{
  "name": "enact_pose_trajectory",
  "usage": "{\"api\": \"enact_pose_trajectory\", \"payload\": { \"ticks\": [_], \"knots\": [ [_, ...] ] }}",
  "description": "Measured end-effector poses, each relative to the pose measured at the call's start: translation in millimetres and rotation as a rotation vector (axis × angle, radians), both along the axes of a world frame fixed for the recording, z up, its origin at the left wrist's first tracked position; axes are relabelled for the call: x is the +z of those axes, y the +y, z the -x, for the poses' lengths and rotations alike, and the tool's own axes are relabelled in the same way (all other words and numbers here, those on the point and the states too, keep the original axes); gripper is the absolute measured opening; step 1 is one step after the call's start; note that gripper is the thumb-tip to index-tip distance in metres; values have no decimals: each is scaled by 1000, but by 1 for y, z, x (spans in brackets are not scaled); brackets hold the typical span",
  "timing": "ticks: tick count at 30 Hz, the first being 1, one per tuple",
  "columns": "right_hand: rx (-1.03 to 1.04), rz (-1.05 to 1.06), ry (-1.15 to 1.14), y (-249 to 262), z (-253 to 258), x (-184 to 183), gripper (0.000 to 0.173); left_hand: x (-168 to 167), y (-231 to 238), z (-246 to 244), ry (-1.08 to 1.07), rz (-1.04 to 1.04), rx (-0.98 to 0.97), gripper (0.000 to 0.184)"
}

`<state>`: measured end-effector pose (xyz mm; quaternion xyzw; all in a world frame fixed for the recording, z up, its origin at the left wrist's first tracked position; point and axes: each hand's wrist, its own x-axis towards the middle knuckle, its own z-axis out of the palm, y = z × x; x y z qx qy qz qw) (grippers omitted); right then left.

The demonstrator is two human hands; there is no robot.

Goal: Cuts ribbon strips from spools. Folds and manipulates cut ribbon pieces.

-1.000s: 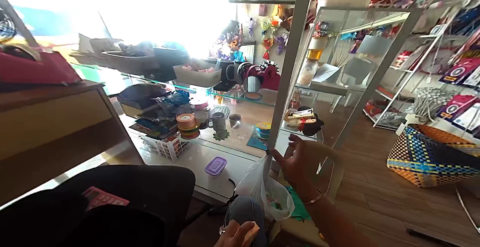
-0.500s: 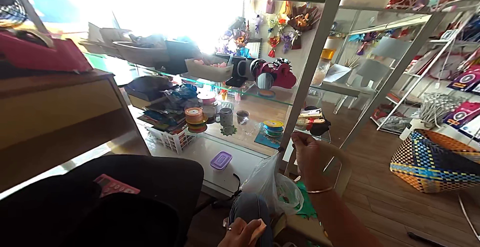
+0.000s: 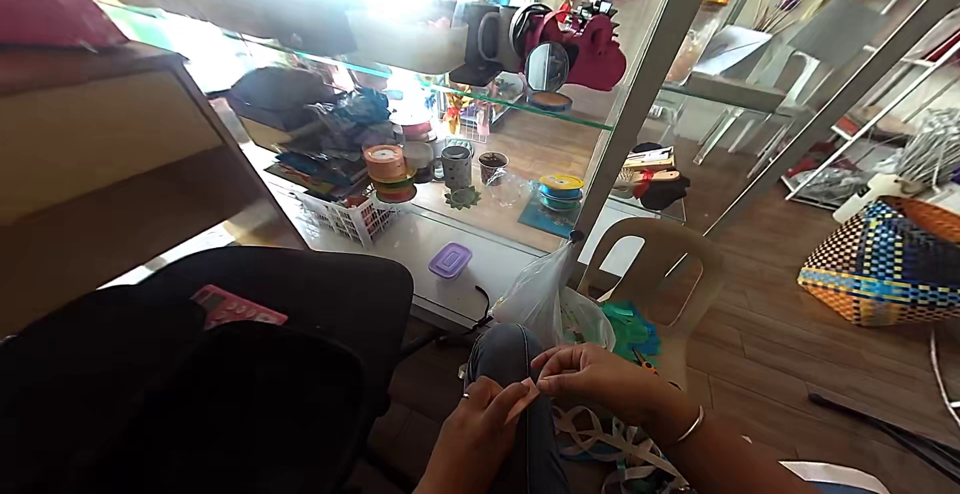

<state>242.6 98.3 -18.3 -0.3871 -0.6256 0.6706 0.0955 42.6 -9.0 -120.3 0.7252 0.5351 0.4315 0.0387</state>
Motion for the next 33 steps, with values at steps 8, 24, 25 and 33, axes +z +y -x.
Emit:
{"api": "enact_pose_trajectory", "payload": {
  "ticks": [8,24,25,33],
  "knots": [
    [-28,33,-54,6,11,-21,13,0,0,2,31,-3,10,29],
    [-352,408,-351,-41,-67,-164,79,-8,53,30,-911,155,271,80],
    [-372,435,-343,-50,-75,-170,78,4,82,34,-1029,219,319,73],
    [-481,362,-155,-70,-90,-180,74,88,285,-10,-1182,615,235,56]
  ]
}}
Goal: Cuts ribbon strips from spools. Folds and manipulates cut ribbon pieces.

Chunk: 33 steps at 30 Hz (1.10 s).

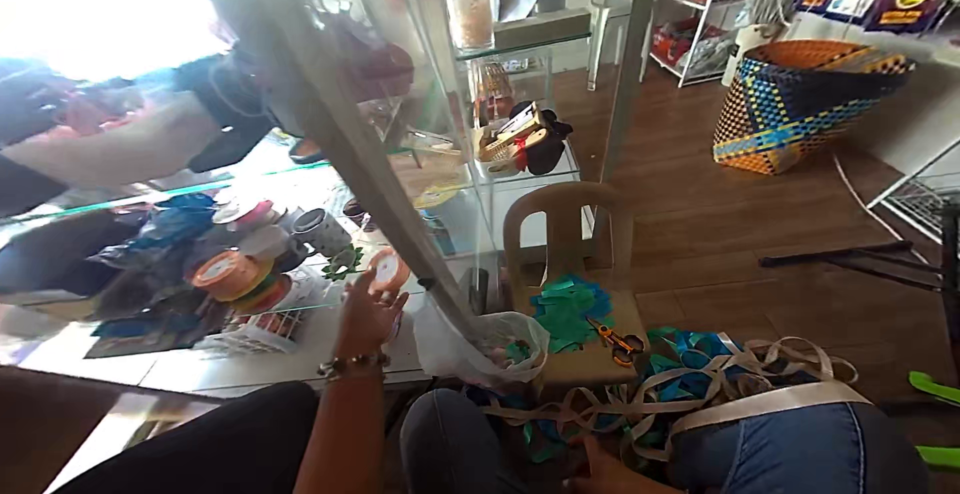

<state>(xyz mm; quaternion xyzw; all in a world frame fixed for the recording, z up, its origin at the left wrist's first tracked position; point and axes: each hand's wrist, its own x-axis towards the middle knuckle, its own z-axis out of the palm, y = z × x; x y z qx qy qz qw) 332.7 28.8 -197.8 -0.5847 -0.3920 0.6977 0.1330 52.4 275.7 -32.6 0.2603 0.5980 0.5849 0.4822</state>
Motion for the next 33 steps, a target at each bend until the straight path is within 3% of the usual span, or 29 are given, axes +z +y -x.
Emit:
{"api": "enact_pose_trajectory", "payload": {
  "ticks": [3,8,12,15,16,17,20,22,26,29,33],
  "knots": [
    [-37,-119,-1,-1,-7,0,74,19,7,-23,-1,-28,55,71],
    [43,-129,-26,-2,-18,-8,70,22,-26,-36,120,-310,270,66],
    [388,-149,-161,-2,-20,-28,55,-9,-59,-44,603,-772,336,66],
    [650,-117,-304,-1,-17,-48,51,-28,-84,-63,906,-1041,346,51],
    [719,-93,-344,0,-18,-58,52,-31,-91,-72,1004,-1116,338,35],
    [775,-59,-392,1,-21,-67,54,-34,-94,-77,1118,-1197,281,23],
    [828,90,-545,22,-40,-86,55,-46,-98,-88,1318,-1346,-36,34],
    [749,149,-743,49,-59,-98,44,-42,-102,-111,1289,-1399,-164,33],
    [621,90,-1043,85,-117,-136,42,-41,-99,-123,1218,-1425,-332,25],
    [676,170,-1020,81,-148,-156,44,-47,-95,-113,1221,-1359,-372,26],
    [761,131,-933,80,-139,-133,39,-50,-88,-109,1234,-1328,-397,24]
  ]
}}
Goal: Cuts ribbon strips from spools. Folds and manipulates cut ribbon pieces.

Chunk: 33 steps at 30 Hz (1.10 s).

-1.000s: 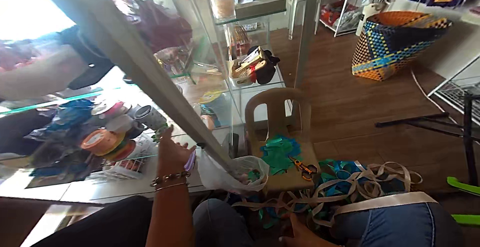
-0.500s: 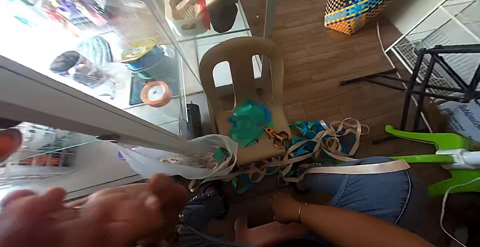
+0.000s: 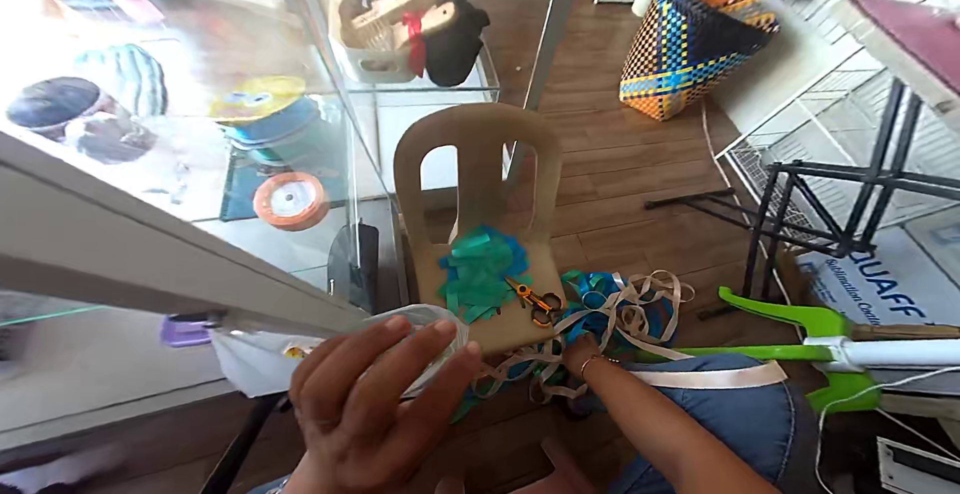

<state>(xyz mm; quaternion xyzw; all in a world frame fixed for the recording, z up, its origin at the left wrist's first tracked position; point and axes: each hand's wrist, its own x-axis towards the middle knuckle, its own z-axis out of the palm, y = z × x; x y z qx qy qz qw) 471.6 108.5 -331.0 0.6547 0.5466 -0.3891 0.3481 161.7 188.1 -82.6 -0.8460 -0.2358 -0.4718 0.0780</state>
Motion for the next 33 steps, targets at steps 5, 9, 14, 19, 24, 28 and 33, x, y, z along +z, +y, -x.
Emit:
{"api": "enact_pose_trajectory", "payload": {
  "ticks": [5,9,14,19,24,28,33],
  "knots": [
    [123,-68,352,29,38,80,38,2,-2,-23,67,95,-85,18],
    [30,-158,969,15,35,198,27,2,-31,-48,188,758,-376,40],
    [14,-435,1419,-28,18,311,27,8,-77,-52,124,1233,-669,79],
    [38,-634,1324,-56,14,349,37,59,-97,-12,74,1128,-567,31],
    [71,-770,1231,-78,19,373,43,87,-118,28,27,1141,-521,23],
    [80,-1112,1007,-95,-1,401,39,93,-124,63,-1,1021,-205,21],
    [29,-1434,946,-120,-42,438,40,82,-120,132,153,888,379,33]
  ]
}}
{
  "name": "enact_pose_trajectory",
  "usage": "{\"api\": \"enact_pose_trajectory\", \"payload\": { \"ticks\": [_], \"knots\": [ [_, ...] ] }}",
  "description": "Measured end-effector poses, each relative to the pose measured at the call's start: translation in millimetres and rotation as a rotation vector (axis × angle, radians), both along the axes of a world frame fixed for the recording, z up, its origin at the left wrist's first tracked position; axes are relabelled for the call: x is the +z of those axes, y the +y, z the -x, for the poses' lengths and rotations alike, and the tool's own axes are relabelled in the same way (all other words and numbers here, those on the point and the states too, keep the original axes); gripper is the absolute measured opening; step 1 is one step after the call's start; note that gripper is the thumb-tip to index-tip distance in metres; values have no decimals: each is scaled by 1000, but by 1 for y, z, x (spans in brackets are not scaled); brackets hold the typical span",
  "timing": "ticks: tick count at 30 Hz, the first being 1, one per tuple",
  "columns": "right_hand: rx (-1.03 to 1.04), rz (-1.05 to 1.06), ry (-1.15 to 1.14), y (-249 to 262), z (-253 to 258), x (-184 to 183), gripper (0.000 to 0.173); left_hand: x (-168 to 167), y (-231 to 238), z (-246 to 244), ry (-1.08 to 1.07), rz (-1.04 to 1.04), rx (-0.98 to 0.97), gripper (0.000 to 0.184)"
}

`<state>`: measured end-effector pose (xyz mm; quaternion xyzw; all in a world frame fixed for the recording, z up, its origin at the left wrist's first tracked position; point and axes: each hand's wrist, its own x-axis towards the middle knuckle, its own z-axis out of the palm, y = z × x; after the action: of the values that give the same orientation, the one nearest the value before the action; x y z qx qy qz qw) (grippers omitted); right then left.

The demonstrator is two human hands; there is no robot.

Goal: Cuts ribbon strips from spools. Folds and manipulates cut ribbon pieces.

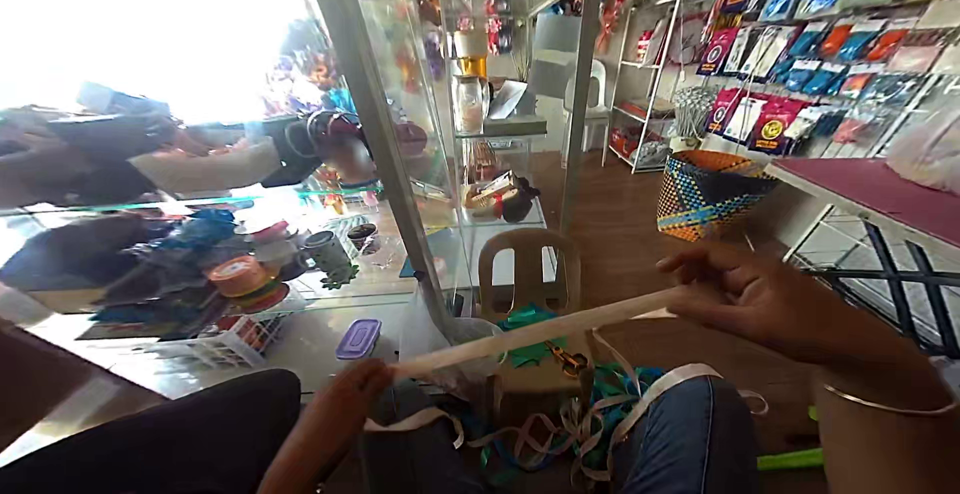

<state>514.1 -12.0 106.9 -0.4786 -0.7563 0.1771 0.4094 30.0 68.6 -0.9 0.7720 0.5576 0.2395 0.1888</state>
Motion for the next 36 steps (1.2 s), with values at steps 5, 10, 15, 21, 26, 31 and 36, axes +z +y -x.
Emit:
{"api": "enact_pose_trajectory", "payload": {
  "ticks": [5,10,15,21,26,31,36],
  "knots": [
    [144,25,4,-1,25,16,42,9,-7,-2,-113,13,-214,50],
    [541,124,-28,26,92,5,35,48,-2,-80,-528,55,-752,90],
    [708,87,8,36,130,3,35,66,2,-143,-828,414,-1127,87],
    [675,92,-1,34,123,11,35,55,10,-156,-959,670,-1244,33],
    [666,98,-25,32,107,13,38,42,17,-150,-880,797,-1274,33],
    [647,90,-13,30,85,17,41,40,22,-136,-663,761,-1149,31],
    [461,17,-125,31,46,16,39,40,30,-113,-523,722,-975,22]
  ]
}}
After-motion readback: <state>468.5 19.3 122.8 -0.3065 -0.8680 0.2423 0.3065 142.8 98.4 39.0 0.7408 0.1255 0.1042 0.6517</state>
